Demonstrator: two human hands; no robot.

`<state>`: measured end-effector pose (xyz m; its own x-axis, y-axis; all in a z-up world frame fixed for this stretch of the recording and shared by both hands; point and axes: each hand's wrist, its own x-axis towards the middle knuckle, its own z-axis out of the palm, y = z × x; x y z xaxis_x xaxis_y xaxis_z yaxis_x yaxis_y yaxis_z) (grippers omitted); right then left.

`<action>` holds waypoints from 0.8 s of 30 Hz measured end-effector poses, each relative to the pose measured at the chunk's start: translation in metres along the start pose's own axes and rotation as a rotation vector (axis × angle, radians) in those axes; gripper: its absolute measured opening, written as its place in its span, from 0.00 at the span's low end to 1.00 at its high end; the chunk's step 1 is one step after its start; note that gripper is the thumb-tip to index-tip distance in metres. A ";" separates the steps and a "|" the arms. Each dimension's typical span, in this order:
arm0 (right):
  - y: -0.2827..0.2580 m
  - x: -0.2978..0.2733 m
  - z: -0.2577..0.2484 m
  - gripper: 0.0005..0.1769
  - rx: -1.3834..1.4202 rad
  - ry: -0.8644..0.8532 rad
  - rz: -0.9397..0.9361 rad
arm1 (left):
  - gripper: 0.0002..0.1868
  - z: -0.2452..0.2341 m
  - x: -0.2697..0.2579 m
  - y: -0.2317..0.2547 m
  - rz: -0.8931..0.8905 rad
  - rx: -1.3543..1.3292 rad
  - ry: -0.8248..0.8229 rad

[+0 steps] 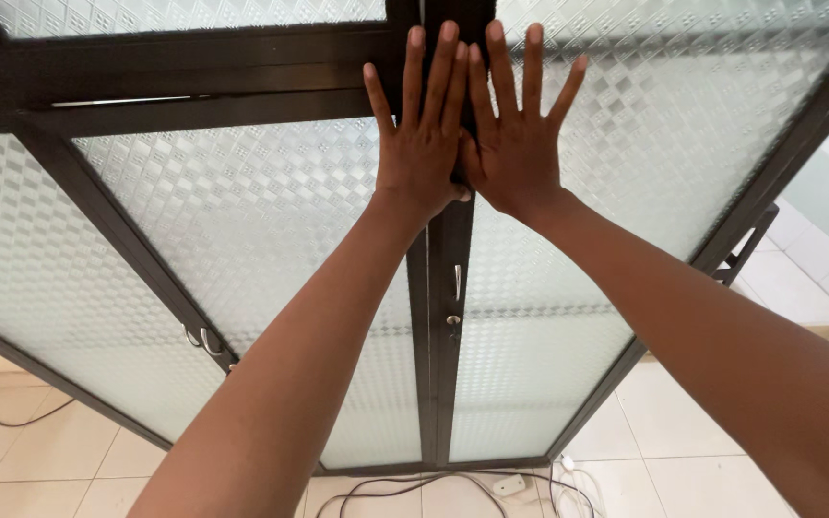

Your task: The person assembles a glass cabinet by aligning and securing the doors. They use both hands to position the door panels, engage the locking mechanisms, and ensure the doors are properly closed.

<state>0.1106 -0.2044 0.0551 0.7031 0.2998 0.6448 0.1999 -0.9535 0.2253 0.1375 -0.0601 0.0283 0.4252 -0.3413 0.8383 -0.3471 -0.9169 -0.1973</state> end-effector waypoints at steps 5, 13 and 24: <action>0.002 0.001 0.019 0.36 -0.033 0.072 0.036 | 0.73 0.006 -0.003 -0.002 -0.005 -0.001 -0.047; -0.014 -0.066 0.097 0.38 0.153 0.253 -0.069 | 0.72 0.012 -0.038 0.002 0.051 0.025 -0.084; -0.023 -0.113 0.123 0.41 0.172 0.130 -0.032 | 0.79 0.013 -0.040 0.009 0.021 0.130 -0.261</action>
<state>0.1100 -0.2202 -0.1127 0.6030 0.3210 0.7303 0.3423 -0.9310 0.1266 0.1281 -0.0573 -0.0133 0.6259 -0.3866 0.6773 -0.2553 -0.9222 -0.2905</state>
